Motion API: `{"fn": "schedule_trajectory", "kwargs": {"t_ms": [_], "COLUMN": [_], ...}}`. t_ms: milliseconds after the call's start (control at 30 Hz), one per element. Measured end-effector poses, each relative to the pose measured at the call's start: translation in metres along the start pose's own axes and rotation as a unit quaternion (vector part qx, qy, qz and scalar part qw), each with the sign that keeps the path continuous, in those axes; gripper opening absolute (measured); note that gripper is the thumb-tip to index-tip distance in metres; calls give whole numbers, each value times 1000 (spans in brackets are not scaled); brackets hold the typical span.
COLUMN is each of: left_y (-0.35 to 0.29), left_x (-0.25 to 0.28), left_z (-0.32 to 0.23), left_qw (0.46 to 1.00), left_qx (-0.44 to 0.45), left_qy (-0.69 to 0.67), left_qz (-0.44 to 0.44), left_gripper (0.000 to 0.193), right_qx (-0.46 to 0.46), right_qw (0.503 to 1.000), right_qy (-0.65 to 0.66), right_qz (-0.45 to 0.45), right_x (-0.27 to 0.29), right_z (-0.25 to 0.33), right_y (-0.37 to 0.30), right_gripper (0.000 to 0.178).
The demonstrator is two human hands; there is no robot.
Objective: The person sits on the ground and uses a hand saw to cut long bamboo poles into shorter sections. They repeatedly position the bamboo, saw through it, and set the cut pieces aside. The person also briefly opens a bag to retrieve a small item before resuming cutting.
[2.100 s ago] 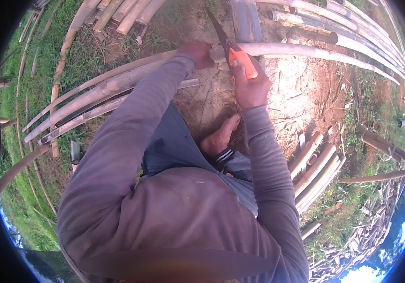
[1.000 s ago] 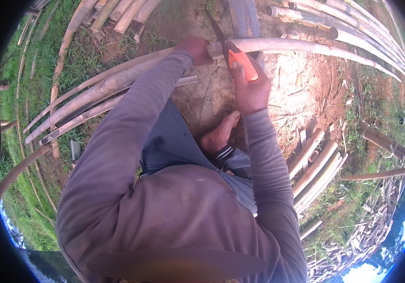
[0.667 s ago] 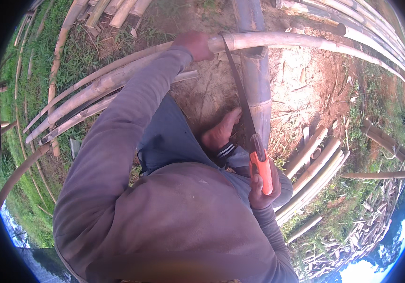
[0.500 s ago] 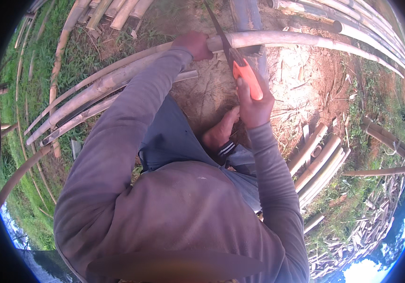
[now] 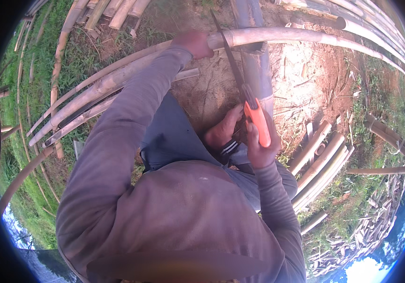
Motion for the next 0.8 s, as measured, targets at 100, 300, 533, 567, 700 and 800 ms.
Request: {"fn": "schedule_trajectory", "kwargs": {"t_ms": [100,300,533,567,700,800], "left_y": [-10,-2,-7,-8,-15,-31], "left_x": [12,10,9,2,8,-8], "left_z": [-13,2,-6,-6,-7,-9], "left_qw": [999,1000,1000,1000,998,983], "left_qx": [-29,3,-6,-11,-22,-51], "left_qy": [7,6,3,-5,-8,44], "left_qz": [-33,-6,-7,4,-65,-169], "left_gripper": [52,57,57,56,51,47], "right_qx": [-46,-28,1,-10,-7,-23], "right_qw": [998,999,1000,999,999,998], "right_qy": [38,24,-14,-34,38,50], "right_qz": [-1,3,-6,0,-1,17], "right_x": [-58,2,3,-13,-43,-38], "right_z": [-6,3,-5,-16,12,19], "right_y": [109,-5,-13,15,76,67], "right_gripper": [40,46,48,47,45,46]}}
Point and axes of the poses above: each hand's wrist, its own y-axis towards the middle knuckle, its own x-axis out of the back of the hand, z = x × y, the point moved 8 cm from there along y, towards the middle knuckle, and after that the axes turned 9 degrees about -y, right-handed, at the moved point
